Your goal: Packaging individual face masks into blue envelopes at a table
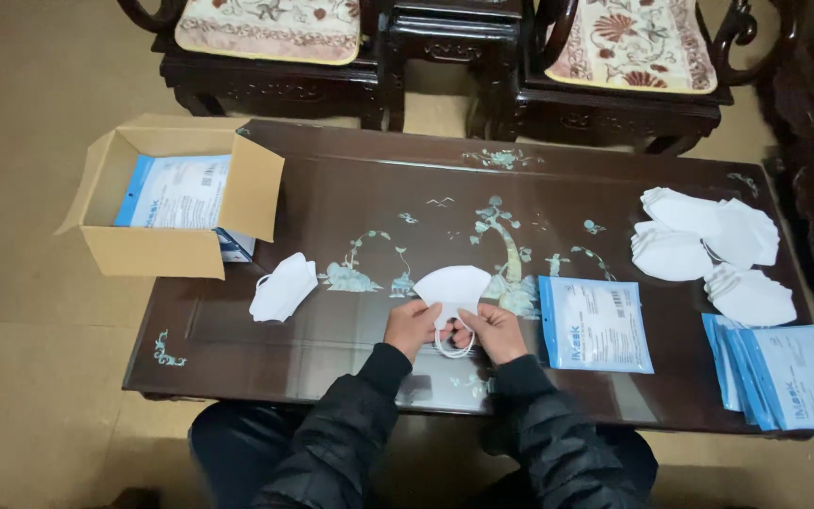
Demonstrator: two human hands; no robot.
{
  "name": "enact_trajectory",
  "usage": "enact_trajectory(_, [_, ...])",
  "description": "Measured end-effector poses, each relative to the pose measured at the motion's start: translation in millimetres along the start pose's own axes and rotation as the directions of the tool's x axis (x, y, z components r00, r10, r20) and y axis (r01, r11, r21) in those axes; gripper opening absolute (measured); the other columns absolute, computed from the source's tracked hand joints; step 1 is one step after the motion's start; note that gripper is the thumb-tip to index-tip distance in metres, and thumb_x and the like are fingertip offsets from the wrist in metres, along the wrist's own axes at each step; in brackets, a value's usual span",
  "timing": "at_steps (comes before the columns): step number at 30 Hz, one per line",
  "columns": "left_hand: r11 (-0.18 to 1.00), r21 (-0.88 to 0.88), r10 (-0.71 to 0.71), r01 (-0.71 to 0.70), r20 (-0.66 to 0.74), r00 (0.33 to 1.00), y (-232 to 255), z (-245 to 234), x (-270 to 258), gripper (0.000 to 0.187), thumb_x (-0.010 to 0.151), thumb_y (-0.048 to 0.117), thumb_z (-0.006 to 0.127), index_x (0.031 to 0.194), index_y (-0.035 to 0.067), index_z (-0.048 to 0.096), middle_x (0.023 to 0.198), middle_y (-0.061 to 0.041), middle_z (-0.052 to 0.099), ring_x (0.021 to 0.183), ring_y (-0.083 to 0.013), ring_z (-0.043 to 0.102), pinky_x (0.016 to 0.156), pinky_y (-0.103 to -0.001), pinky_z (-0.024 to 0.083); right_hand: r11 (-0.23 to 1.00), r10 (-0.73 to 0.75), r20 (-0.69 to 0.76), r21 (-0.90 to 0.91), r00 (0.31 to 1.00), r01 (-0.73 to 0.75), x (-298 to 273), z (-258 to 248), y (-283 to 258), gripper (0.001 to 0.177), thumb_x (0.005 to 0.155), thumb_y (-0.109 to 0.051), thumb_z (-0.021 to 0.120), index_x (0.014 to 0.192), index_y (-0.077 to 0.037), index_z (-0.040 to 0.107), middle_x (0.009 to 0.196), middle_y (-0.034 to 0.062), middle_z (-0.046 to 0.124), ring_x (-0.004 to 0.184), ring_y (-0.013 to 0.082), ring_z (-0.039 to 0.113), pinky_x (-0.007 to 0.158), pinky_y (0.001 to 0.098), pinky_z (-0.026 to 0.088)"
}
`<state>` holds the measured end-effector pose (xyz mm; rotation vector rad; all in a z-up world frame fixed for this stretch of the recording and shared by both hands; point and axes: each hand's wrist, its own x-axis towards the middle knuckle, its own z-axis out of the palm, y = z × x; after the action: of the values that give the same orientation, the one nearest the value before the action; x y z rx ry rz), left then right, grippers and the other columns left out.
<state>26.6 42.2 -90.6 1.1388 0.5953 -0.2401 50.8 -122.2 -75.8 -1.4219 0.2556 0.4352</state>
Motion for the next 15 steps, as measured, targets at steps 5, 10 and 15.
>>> enact_trajectory(5, [0.998, -0.052, -0.017, 0.019, 0.04, 0.999, 19, 1, -19, 0.037, 0.09, 0.015, 0.08, 0.116, -0.009, 0.067, 0.095, -0.024, 0.071, 0.079, -0.035, 0.077, 0.068, -0.044, 0.068, 1.0, 0.0, 0.005, 0.021, 1.0, 0.0, 1, 0, -1, 0.014, 0.091, -0.007, 0.075, 0.09, 0.007, 0.072, 0.066, 0.0224, 0.072, 0.051, 0.025, 0.073, 0.048, 0.0343, 0.064])
enact_trajectory(10, [0.999, -0.034, 0.004, -0.001, 0.079, 0.997, 10, -6, -11, 0.037, 0.094, 0.013, 0.074, 0.121, -0.011, 0.063, 0.099, -0.026, 0.071, 0.08, -0.0345, 0.077, 0.069, -0.043, 0.069, 0.998, 0.013, -0.002, 0.059, 1.0, -0.013, -3, 1, -2, 0.016, 0.09, -0.007, 0.077, 0.091, 0.008, 0.073, 0.071, 0.0207, 0.074, 0.056, 0.0254, 0.074, 0.051, 0.0365, 0.065])
enact_trajectory(15, [0.999, -0.044, 0.018, -0.014, 0.109, 0.994, 14, -5, -15, 0.035, 0.095, 0.012, 0.072, 0.121, -0.01, 0.063, 0.098, -0.025, 0.071, 0.079, -0.0323, 0.078, 0.068, -0.04, 0.069, 0.999, 0.013, 0.015, 0.044, 1.0, -0.014, -3, -1, -3, 0.014, 0.09, -0.006, 0.076, 0.089, 0.008, 0.073, 0.071, 0.0214, 0.074, 0.054, 0.0247, 0.074, 0.05, 0.0348, 0.066])
